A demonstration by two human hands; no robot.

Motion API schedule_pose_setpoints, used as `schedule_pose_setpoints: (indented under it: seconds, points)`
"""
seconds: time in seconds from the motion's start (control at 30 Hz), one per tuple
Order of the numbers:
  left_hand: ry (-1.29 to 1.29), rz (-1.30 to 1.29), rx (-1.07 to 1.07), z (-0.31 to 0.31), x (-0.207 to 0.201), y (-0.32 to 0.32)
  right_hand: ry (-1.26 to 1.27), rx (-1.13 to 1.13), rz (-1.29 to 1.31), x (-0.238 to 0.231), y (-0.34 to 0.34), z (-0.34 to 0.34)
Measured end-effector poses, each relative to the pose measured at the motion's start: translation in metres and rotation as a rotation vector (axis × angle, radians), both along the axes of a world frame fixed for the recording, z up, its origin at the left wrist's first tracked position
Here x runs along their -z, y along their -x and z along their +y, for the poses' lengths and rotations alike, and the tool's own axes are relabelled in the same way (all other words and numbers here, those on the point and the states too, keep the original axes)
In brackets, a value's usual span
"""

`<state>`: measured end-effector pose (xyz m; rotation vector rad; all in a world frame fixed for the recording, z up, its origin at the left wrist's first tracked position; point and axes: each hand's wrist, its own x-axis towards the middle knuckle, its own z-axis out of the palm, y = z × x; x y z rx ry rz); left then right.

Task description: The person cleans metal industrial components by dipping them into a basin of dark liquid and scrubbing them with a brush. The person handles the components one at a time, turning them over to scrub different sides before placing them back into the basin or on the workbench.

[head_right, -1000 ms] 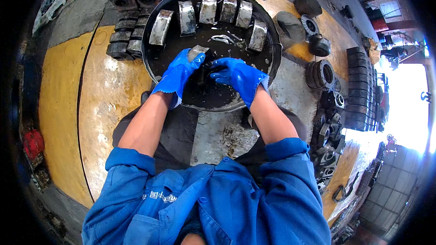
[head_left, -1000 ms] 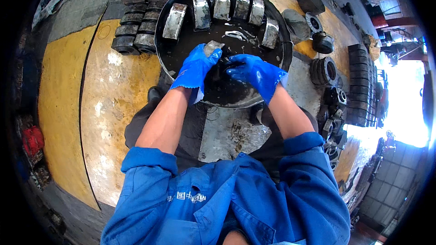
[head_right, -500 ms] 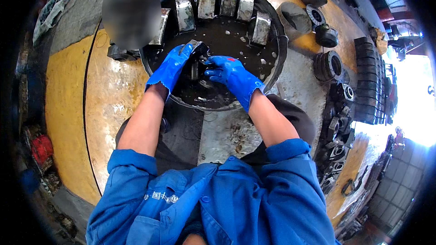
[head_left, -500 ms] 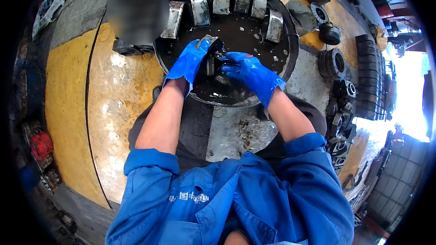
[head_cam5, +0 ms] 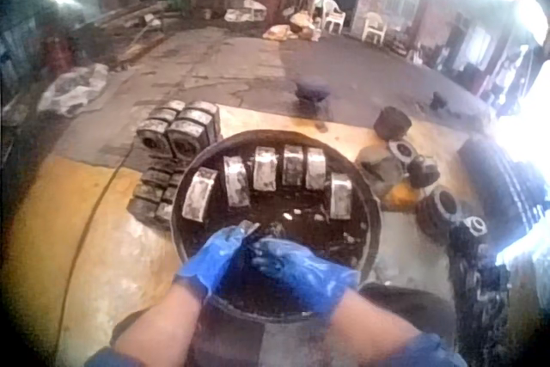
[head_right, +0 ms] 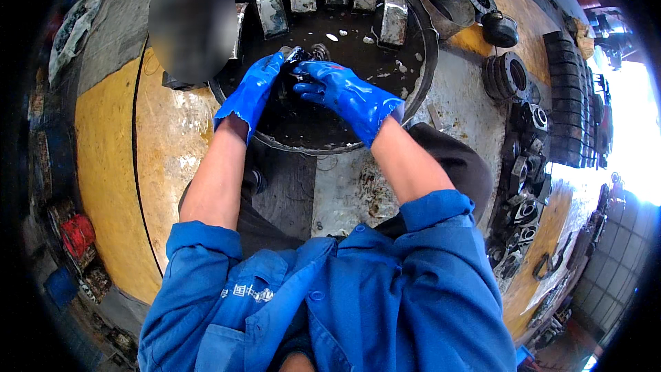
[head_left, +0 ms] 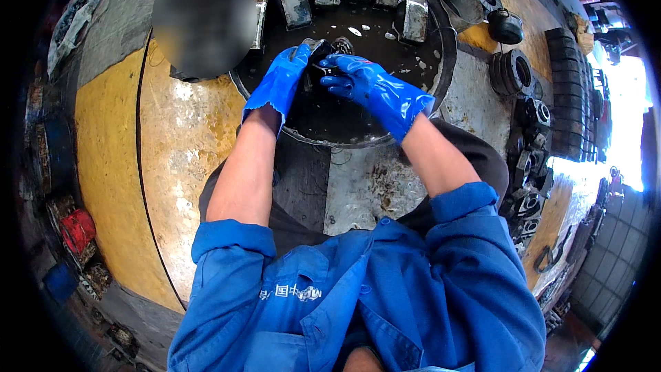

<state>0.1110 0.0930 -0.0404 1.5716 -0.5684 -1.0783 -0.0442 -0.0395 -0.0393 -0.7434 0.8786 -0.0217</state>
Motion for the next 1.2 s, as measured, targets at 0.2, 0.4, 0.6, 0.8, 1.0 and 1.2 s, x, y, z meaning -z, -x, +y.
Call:
schedule_pose_setpoints:
  seconds: [0.2, 0.4, 0.6, 0.8, 1.0, 1.2]
  points:
    - [0.059, 0.094, 0.071, -0.007, 0.025, -0.008, 1.032, -0.879, -0.172, -0.013, -0.005, -0.006]
    - [0.02, 0.096, 0.002, -0.005, 0.001, 0.007, 1.756, -1.546, 0.209, -0.024, -0.002, 0.025]
    - [-0.008, 0.197, 0.054, -0.004, -0.019, 0.014, 1.69, -1.163, 0.139, -0.024, 0.026, 0.026]
    - [-0.184, -0.111, -0.077, -0.018, 0.026, 0.032, 1.358, -0.82, 0.102, -0.051, 0.052, 0.01]
    - [-0.245, -0.381, -0.027, -0.027, 0.006, 0.067, 1.08, -0.495, 0.201, -0.059, 0.089, -0.022]
    - [-0.269, -0.478, -0.007, -0.034, 0.002, 0.091, 1.037, -0.375, 0.279, -0.047, 0.108, -0.044]
